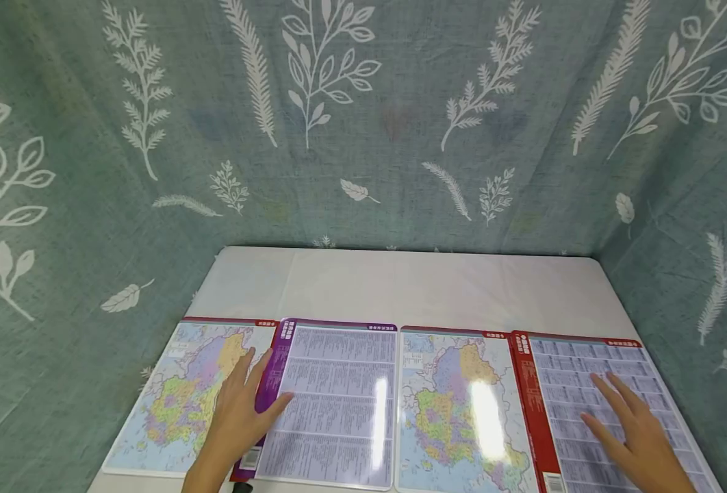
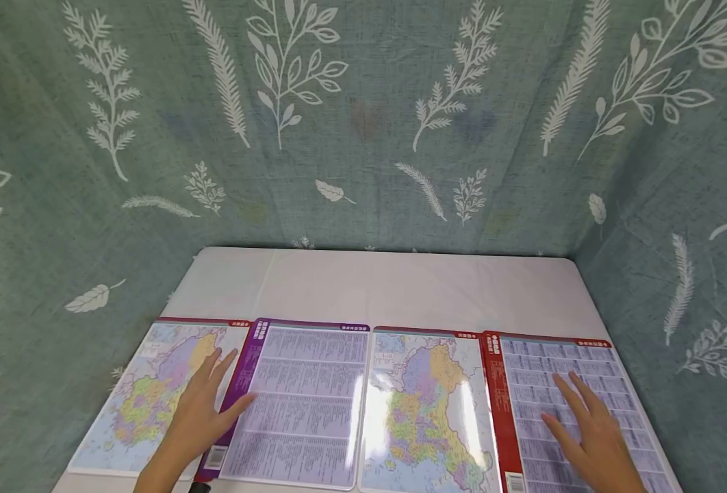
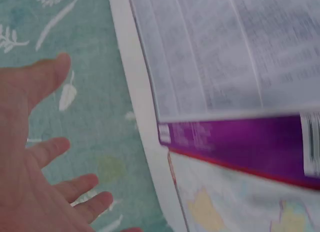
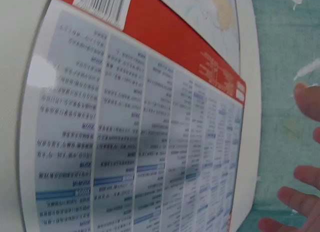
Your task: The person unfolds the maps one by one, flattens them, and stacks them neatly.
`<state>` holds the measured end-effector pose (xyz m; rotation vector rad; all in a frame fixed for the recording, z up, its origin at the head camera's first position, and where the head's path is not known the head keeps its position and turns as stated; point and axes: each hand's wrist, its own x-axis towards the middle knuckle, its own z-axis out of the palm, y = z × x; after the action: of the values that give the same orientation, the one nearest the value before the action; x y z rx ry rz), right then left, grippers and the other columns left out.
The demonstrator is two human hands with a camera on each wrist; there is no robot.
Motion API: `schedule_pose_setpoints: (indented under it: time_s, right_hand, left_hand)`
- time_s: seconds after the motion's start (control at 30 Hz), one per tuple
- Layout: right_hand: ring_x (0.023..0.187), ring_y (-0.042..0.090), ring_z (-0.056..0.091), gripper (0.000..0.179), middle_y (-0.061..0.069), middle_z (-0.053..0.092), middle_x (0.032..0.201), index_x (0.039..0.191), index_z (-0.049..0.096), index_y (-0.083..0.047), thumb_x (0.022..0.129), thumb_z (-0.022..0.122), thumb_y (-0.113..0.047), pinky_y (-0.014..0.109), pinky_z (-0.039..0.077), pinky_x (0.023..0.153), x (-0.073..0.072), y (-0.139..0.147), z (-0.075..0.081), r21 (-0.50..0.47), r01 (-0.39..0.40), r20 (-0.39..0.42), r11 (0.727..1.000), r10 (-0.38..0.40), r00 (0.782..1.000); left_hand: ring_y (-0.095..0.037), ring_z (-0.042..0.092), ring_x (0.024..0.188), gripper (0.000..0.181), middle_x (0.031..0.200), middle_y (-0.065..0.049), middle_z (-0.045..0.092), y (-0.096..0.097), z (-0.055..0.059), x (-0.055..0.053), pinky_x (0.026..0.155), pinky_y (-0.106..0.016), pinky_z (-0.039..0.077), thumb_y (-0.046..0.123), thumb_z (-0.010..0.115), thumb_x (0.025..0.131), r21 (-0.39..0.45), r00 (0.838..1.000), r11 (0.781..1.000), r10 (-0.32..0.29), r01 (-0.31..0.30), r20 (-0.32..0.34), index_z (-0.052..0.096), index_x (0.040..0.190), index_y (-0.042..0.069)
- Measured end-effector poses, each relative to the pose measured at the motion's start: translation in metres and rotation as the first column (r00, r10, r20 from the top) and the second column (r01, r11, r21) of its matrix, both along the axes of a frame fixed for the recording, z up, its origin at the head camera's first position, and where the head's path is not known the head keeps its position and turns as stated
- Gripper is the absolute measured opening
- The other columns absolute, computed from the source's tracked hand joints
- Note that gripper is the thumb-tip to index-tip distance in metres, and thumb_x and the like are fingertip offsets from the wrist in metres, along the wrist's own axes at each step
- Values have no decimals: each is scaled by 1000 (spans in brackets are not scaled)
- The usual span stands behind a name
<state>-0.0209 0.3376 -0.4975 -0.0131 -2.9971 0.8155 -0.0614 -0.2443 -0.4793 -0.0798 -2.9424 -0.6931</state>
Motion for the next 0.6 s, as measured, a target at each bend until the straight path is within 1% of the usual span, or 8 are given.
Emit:
schedule_pose_setpoints:
  time_s: [0.1,0.17,0.27,0.37,0.47,0.53,0.6]
  right_hand:
    - [119,57,31,68,32,30,141,147,30,-7,92,62,-32,77,29,77,-2,-3,2,-29,-10,-11,1000,10,1000]
    - [117,55,33,66,32,34,137,145,33,-3,92,62,-29,76,31,76,-3,-6,3,-49,-20,-24,999,19,1000]
    - [113,51,39,62,30,39,132,140,39,0,90,65,-26,74,35,76,-5,-12,2,-49,-31,-53,998,29,998]
    - [110,48,44,58,27,43,129,135,43,1,89,67,-23,71,40,76,-6,-17,2,-54,-42,-90,998,37,995]
    - [107,44,48,54,25,46,126,132,47,1,86,70,-19,59,49,73,-8,-22,2,-55,-40,-126,998,33,992]
    - [104,41,51,54,23,48,125,131,49,0,85,71,-18,48,53,69,-9,-24,2,-51,-32,-128,998,25,991]
    - [103,40,52,54,22,49,124,131,49,-1,85,71,-19,42,54,67,-10,-26,2,-61,-20,-109,998,14,994]
  left_hand:
    - [-50,26,132,83,151,-20,24,10,-3,-2,92,-75,26,50,69,81,62,1000,998,-16,15,10,33,146,14]
    - [-48,27,132,80,150,-20,27,16,-5,-4,91,-74,28,44,70,82,115,999,993,-38,37,8,34,146,13]
    - [-44,30,132,77,148,-19,31,26,-8,-7,94,-68,32,35,73,83,173,998,983,-68,67,-3,34,146,12]
    - [-42,33,131,74,145,-19,35,37,-10,-10,98,-64,33,25,74,82,233,995,968,-95,96,-16,37,144,10]
    - [-41,35,131,71,144,-18,38,48,-11,-14,100,-61,32,20,74,82,299,993,948,-115,109,2,38,143,10]
    - [-39,36,131,69,143,-16,40,56,-12,-17,100,-60,34,19,74,83,341,992,934,-125,109,25,39,142,11]
    - [-37,40,128,68,141,-14,42,63,-13,-19,98,-58,38,18,74,82,374,991,922,-129,104,42,40,141,13]
